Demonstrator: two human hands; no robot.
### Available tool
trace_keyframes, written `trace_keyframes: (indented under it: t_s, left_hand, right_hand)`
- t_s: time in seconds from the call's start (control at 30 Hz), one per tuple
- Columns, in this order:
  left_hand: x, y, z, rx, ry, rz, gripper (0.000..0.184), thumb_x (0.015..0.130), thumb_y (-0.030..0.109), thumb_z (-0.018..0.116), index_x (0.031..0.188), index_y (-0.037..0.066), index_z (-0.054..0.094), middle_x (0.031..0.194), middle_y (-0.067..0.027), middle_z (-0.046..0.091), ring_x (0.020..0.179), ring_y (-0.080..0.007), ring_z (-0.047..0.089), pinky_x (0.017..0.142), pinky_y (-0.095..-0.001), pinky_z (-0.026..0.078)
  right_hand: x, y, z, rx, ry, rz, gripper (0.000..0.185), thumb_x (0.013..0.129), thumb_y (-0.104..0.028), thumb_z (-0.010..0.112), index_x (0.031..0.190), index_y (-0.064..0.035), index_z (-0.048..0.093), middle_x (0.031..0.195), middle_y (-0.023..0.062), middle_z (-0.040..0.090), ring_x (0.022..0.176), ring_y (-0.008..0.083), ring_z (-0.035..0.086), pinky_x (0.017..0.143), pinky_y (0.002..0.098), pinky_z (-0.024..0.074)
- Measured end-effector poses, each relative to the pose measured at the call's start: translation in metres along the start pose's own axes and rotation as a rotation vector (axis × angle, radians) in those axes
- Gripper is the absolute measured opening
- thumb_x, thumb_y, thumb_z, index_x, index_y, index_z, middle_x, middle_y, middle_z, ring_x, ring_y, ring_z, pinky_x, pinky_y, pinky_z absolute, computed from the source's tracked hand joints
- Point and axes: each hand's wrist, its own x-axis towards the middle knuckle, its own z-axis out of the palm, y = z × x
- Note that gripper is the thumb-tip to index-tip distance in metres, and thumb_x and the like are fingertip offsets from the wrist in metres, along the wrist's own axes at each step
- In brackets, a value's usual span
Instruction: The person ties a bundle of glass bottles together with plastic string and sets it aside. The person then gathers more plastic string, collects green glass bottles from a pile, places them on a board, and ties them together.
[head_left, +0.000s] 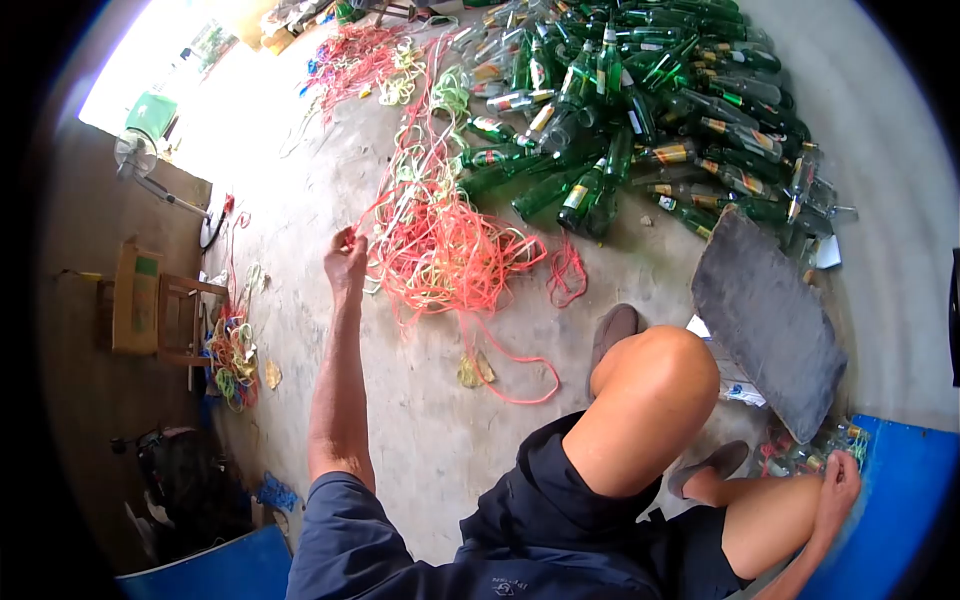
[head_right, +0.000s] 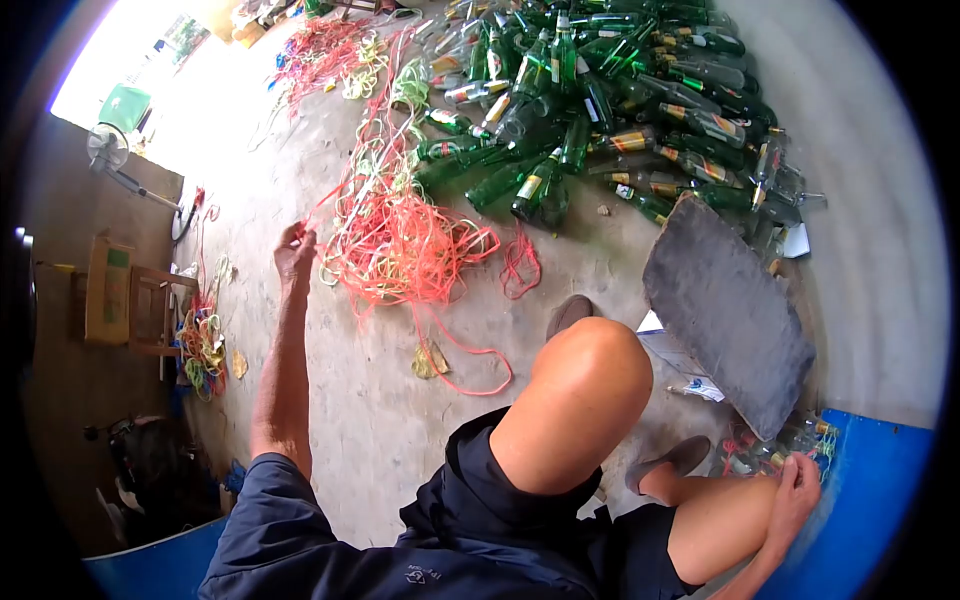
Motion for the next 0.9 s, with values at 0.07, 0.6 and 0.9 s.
trace_keyframes:
  t_s: [0.07, 0.6, 0.9]
  left_hand:
    - [-0.008, -0.020, 0.012, 0.416, 0.107, 0.166, 0.042, 0.087, 0.017, 0.078, 0.123, -0.003, 0.069, 0.111, -0.0188, 0.068, 0.103, -0.0276, 0.066, 0.090, -0.0396, 0.056]
    - [-0.288, 0.371, 0.044, -0.975, -0.728, 0.031, 0.016, 0.101, 0.006, 0.067, 0.115, -0.001, 0.067, 0.104, -0.0046, 0.070, 0.095, -0.0122, 0.068, 0.081, -0.0284, 0.058]
    - [-0.431, 0.580, -0.038, -1.792, -1.337, 0.910, 0.029, 0.093, 0.026, 0.064, 0.076, 0.006, 0.051, 0.077, -0.0119, 0.050, 0.068, -0.0319, 0.061, 0.053, -0.0445, 0.045]
  right_hand:
    - [-0.004, 0.001, -0.003, 0.038, 0.007, 0.004, 0.019, 0.104, -0.012, 0.062, 0.108, 0.0050, 0.069, 0.097, 0.0086, 0.067, 0.083, 0.0162, 0.061, 0.075, 0.0319, 0.0503]
    - [-0.009, -0.035, -0.006, 0.046, -0.004, -0.144, 0.016, 0.100, -0.011, 0.063, 0.103, 0.0042, 0.068, 0.094, 0.0140, 0.062, 0.090, 0.0292, 0.062, 0.101, 0.0397, 0.0467]
    - [-0.014, -0.037, -0.013, 0.014, -0.038, -0.026, 0.017, 0.102, -0.013, 0.064, 0.108, 0.0017, 0.069, 0.109, 0.0143, 0.070, 0.098, 0.0278, 0.065, 0.107, 0.0409, 0.0472]
